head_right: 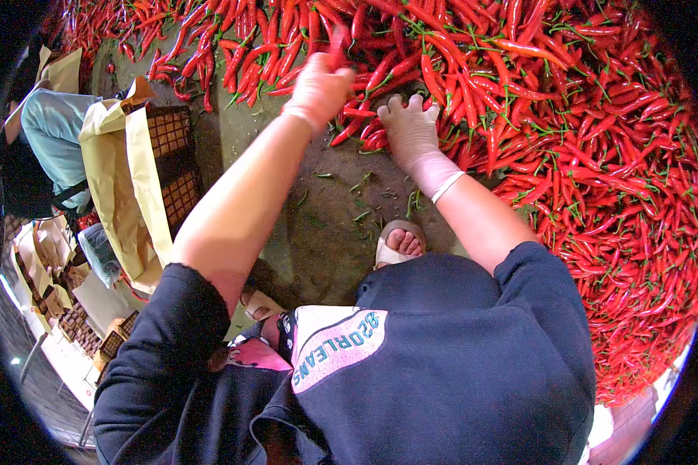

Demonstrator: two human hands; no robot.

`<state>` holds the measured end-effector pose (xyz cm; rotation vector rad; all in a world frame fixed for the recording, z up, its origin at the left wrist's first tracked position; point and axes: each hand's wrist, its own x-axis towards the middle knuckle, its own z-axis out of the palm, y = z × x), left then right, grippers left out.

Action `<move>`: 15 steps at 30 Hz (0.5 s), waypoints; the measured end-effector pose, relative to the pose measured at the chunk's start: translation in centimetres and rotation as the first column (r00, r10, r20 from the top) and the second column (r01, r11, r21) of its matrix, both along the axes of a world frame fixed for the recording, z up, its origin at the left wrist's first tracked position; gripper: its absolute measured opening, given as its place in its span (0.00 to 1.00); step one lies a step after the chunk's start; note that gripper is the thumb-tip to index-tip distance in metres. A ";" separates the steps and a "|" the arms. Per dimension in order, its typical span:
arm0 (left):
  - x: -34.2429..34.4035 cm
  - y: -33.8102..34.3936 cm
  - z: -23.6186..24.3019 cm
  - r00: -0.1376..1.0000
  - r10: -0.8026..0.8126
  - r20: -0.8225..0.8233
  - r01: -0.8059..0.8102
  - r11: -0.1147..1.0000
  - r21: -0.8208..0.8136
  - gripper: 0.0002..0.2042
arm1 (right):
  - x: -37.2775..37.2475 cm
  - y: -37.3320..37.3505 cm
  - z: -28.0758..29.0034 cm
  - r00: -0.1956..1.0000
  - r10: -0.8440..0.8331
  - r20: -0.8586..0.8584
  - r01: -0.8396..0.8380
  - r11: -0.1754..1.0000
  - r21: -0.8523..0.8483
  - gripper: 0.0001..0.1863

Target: The person sorts red chili peppers from a large pile on the floor and places them into a brown paper bag. They repeatedly scoop handfuls of peppers and transfer them into the bag, occasionally adjusting the bag's position.

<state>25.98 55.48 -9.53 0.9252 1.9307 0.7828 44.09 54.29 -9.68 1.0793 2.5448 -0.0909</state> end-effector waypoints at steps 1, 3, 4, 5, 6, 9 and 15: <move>1.5 0.6 0.5 0.961 -0.146 -0.235 0.133 0.989 -0.070 0.22 | 0.1 0.1 0.4 1.000 -0.003 0.011 0.003 1.000 0.003 0.19; 2.9 1.5 -0.8 0.916 -0.223 -0.334 0.239 0.971 0.009 0.27 | -0.2 0.0 1.0 0.999 0.036 -0.026 -0.035 0.999 0.009 0.17; 3.6 1.9 -0.3 0.881 -0.288 -0.376 0.275 0.957 -0.089 0.28 | 0.0 -0.2 1.1 0.998 0.057 -0.033 -0.057 0.998 0.013 0.17; 4.0 2.1 -1.2 0.824 -0.330 -0.460 0.304 0.943 -0.134 0.25 | 0.2 -0.3 0.9 0.996 0.079 -0.038 -0.078 0.997 0.017 0.16; 3.8 2.4 -1.4 0.810 -0.384 -0.443 0.330 0.923 -0.197 0.23 | 1.0 -0.2 0.4 0.988 0.129 -0.083 -0.127 0.991 0.038 0.15; 1.0 1.8 -2.3 0.796 -0.457 -0.397 0.339 0.880 -0.333 0.17 | 2.0 -0.3 0.4 0.975 0.120 -0.186 -0.118 0.993 0.020 0.14; -3.1 -4.4 4.3 0.822 -0.109 0.559 0.241 0.956 -0.168 0.13 | 0.7 0.2 0.4 0.962 0.264 -0.073 -0.263 0.965 0.027 0.15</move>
